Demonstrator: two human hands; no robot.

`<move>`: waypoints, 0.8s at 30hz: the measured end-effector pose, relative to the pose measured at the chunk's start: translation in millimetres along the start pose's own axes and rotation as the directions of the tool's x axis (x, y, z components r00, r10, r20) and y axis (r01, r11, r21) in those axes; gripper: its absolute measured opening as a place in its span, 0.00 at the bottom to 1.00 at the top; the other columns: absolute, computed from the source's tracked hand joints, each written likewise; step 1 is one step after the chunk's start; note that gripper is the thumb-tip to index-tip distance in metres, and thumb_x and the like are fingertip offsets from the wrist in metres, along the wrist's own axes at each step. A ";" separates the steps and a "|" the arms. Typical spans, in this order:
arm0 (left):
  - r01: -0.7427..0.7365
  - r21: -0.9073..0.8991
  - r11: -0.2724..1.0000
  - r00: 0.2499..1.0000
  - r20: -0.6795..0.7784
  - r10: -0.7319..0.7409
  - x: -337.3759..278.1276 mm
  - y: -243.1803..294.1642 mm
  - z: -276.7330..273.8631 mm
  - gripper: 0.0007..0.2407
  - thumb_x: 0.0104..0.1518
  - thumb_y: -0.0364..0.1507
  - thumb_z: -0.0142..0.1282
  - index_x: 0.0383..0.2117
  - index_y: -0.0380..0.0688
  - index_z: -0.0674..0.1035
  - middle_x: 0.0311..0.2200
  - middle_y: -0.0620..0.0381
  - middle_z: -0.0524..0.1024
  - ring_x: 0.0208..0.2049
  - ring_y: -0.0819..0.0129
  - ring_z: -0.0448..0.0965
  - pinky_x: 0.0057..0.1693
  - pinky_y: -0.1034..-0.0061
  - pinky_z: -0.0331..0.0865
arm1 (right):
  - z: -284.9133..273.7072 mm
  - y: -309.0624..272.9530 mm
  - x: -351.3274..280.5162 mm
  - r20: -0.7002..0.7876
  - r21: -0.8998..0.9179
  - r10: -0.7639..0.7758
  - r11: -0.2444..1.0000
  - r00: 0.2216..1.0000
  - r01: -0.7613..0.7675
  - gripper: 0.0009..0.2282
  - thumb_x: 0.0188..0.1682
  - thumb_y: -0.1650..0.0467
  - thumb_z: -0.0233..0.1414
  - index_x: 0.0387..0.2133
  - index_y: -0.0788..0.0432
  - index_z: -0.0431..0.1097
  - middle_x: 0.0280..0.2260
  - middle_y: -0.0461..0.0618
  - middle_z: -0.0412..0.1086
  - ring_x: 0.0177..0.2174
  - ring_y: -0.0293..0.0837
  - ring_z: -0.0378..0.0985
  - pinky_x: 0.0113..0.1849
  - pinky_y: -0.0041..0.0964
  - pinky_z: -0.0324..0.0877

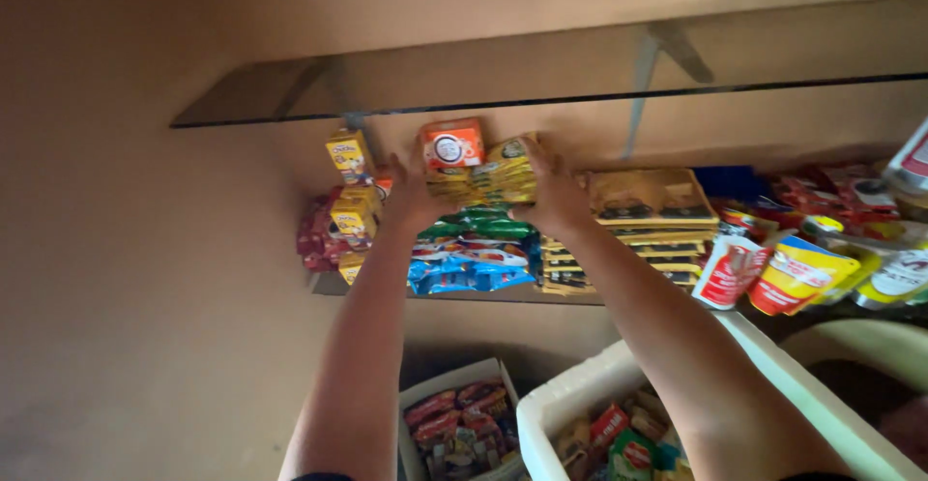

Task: Stocking shelves with various packaged grocery items from a storage bin.

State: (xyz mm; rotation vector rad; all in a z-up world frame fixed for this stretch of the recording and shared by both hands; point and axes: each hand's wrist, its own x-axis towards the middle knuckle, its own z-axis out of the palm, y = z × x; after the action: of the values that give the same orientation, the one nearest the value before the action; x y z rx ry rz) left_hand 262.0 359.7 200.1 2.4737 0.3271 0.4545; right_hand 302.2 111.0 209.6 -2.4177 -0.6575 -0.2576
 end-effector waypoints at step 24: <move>-0.428 -0.216 0.878 0.853 -0.418 0.313 -53.8 -0.2 0.4 0.38 0.39 0.22 0.74 0.63 0.55 0.69 0.54 0.49 0.77 0.55 0.46 0.76 0.60 0.59 0.70 | 20.7 -0.9 -32.2 -0.609 0.218 -0.175 0.901 0.774 0.375 0.26 0.39 0.82 0.62 0.53 0.54 0.69 0.47 0.56 0.75 0.45 0.54 0.82 0.42 0.41 0.77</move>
State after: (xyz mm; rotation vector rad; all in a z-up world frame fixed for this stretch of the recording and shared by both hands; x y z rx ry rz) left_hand 213.1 341.9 186.5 2.1344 -0.0883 1.0652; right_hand 274.6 111.5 183.0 -1.7687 -0.7010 -0.8970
